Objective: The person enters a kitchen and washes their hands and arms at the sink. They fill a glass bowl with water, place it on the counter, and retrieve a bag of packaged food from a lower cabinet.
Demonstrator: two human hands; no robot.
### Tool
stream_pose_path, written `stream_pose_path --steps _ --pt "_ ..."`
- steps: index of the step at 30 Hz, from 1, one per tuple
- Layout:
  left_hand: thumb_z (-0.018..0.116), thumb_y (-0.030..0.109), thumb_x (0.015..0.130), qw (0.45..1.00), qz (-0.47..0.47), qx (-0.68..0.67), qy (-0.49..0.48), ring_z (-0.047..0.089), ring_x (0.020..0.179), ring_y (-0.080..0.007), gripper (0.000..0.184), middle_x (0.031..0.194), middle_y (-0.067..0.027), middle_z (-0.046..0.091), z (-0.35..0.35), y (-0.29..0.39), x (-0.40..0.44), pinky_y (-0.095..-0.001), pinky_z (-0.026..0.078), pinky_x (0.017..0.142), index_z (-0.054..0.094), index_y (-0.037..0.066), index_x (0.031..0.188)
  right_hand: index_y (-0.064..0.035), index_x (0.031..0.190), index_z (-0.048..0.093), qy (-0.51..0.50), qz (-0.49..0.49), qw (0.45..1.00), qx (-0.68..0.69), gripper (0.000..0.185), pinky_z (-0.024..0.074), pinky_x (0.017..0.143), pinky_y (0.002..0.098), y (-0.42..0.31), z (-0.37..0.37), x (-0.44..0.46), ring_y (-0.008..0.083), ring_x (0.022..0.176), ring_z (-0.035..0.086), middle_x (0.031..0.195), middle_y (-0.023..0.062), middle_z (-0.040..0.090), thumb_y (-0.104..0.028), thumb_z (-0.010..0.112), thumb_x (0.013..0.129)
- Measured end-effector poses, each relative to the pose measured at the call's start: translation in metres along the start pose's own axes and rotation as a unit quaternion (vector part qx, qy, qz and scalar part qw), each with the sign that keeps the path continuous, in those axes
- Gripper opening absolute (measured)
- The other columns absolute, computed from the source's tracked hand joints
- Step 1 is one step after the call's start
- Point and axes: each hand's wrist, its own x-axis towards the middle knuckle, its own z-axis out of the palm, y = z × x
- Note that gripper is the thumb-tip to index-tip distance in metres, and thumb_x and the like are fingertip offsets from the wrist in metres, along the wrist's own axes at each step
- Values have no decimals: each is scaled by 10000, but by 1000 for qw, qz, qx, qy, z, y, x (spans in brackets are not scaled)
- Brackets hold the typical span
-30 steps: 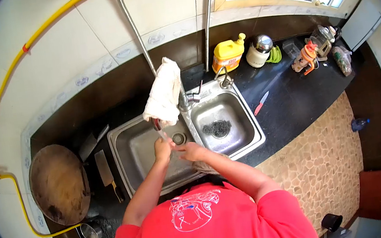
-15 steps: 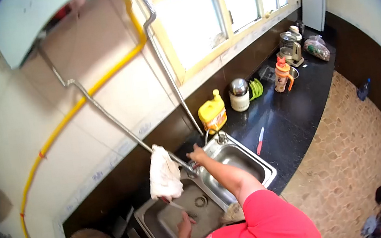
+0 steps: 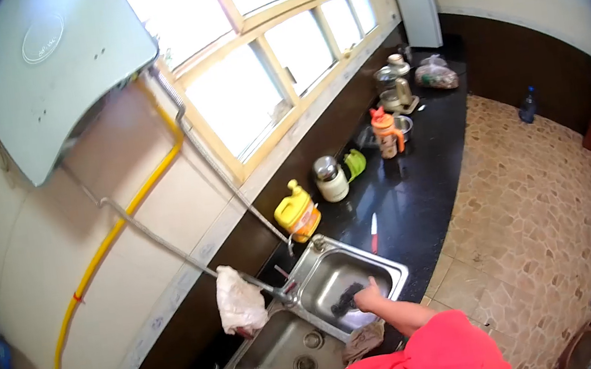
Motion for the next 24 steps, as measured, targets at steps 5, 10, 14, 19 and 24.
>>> stream_pose_path --steps 5,10,14,19,24 --pt "537 368 864 945 -54 315 -69 537 1060 -397 439 1143 -251 552 56 -30 -21 -473 418 890 541 30 1145 -22 1124 569 131 162 656 725 343 517 564 252 107 67 -77 158 728 662 882 79 660 -219 595 844" --pt "550 362 849 794 29 551 -254 553 1038 -385 485 1111 -255 568 142 -66 -22 -440 432 862 495 45 1212 -14 989 629 235 348 691 589 262 518 550 310 202 254 -168 194 683 651 814 112 651 -218 562 837" --pt "559 357 836 659 184 632 -363 565 1020 -375 533 1086 -258 581 232 -91 -17 -414 444 840 458 57 1265 -16 922 657 92 435 729 521 252 505 543 357 228 460 -290 215 638 639 706 140 642 -221 567 806" --pt "575 429 820 574 284 706 -301 612 937 -320 447 963 -172 647 427 -133 -90 -385 469 809 621 46 1046 -45 827 687 56 644 451 615 196 492 551 371 199 589 -484 197 597 633 672 125 654 -194 566 786" --pt "585 390 824 536 346 652 -409 639 865 -288 410 915 -140 667 589 -214 -185 -378 480 784 625 45 1042 -57 695 686 25 689 418 591 165 491 540 358 188 597 -608 175 569 621 662 97 655 -160 577 763"
